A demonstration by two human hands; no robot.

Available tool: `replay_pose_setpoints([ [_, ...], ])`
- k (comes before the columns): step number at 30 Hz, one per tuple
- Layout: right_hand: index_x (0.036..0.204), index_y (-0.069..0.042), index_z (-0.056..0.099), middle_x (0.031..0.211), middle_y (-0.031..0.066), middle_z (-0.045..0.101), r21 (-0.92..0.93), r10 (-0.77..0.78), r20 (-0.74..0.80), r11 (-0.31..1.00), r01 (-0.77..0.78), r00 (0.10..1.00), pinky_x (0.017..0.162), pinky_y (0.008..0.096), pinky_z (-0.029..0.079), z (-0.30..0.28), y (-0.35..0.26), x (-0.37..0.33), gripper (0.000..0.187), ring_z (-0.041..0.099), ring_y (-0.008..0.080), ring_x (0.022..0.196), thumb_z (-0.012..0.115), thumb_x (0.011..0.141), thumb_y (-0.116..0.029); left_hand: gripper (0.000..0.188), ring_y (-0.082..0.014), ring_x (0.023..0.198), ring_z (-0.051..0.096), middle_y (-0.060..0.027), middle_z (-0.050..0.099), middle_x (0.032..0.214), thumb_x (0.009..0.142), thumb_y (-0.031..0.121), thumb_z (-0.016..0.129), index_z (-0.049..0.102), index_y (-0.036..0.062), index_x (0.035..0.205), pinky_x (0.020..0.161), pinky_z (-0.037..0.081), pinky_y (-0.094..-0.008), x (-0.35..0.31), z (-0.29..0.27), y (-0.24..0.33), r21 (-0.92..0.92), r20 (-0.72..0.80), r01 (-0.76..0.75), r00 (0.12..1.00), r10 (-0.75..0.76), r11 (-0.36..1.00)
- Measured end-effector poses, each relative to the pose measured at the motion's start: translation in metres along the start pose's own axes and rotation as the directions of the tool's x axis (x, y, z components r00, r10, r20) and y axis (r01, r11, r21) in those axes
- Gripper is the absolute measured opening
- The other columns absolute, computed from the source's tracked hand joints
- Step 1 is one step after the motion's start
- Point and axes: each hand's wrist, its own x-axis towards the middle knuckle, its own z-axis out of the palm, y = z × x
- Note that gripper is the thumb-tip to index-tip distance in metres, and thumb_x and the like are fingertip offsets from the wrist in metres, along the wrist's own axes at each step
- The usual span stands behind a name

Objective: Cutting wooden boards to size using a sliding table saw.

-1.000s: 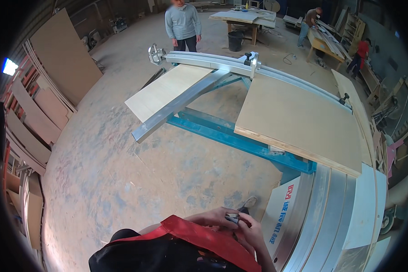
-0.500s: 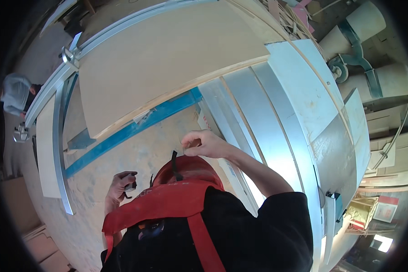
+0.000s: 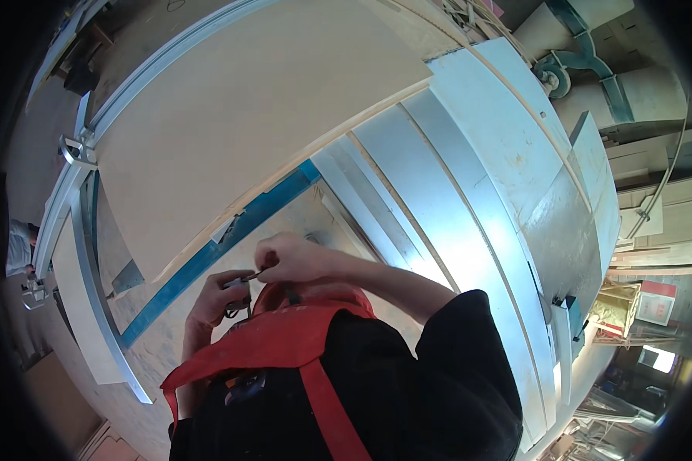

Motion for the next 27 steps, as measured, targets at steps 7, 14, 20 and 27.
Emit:
replay_pose_setpoints([
  [7,0.117,-0.001,0.07,0.103,0.0044,0.071,0.293,0.119,-0.882,0.895,0.335,0.456,0.08,0.0252,0.057,-0.41,0.051,-0.053,0.022,0.066,0.0111,0.088,0.066,0.098,-0.011,0.039,-0.0128,0.063,0.064,-0.0065,0.07,0.073,0.077,0.015,0.071,0.073,-0.0077,0.108,0.06,0.049,-0.0262,-0.064,-0.175,0.011,0.211,-0.422,0.082,0.907,0.015,0.974],
  [14,0.112,-0.003,0.073,0.098,0.0052,0.071,0.313,0.311,-0.95,0.942,0.125,0.032,0.075,0.0311,0.058,-0.513,0.131,-0.02,0.018,0.066,0.0142,0.083,0.069,0.096,-0.012,0.023,-0.0101,0.058,0.061,-0.0046,0.068,0.069,0.083,0.022,0.078,0.076,-0.0015,0.085,0.056,0.046,-0.0254,-0.035,-0.201,0.072,0.29,-0.496,0.088,0.865,0.071,0.953],
  [20,0.118,-0.008,0.074,0.108,0.0027,0.073,0.216,0.216,-0.945,0.976,-0.028,0.245,0.082,0.0331,0.057,-0.496,0.159,0.067,0.025,0.067,0.0152,0.095,0.068,0.094,-0.012,0.027,-0.0066,0.059,0.057,-0.0026,0.066,0.068,0.087,0.026,0.078,0.076,-0.0002,0.083,0.055,0.043,-0.026,-0.043,-0.241,0.042,0.397,-0.574,0.128,0.807,0.137,0.909],
  [27,0.125,-0.008,0.072,0.109,0.0043,0.074,0.058,0.137,-0.97,0.933,-0.356,0.202,0.083,0.0304,0.056,-0.466,0.16,0.034,0.046,0.069,0.017,0.101,0.075,0.093,-0.041,0.03,-0.0082,0.066,0.056,-0.0017,0.066,0.073,0.091,0.028,0.078,0.077,-0.0016,0.089,0.06,0.046,-0.0272,-0.085,-0.34,0.019,0.516,-0.548,0.091,0.799,0.246,0.852],
])
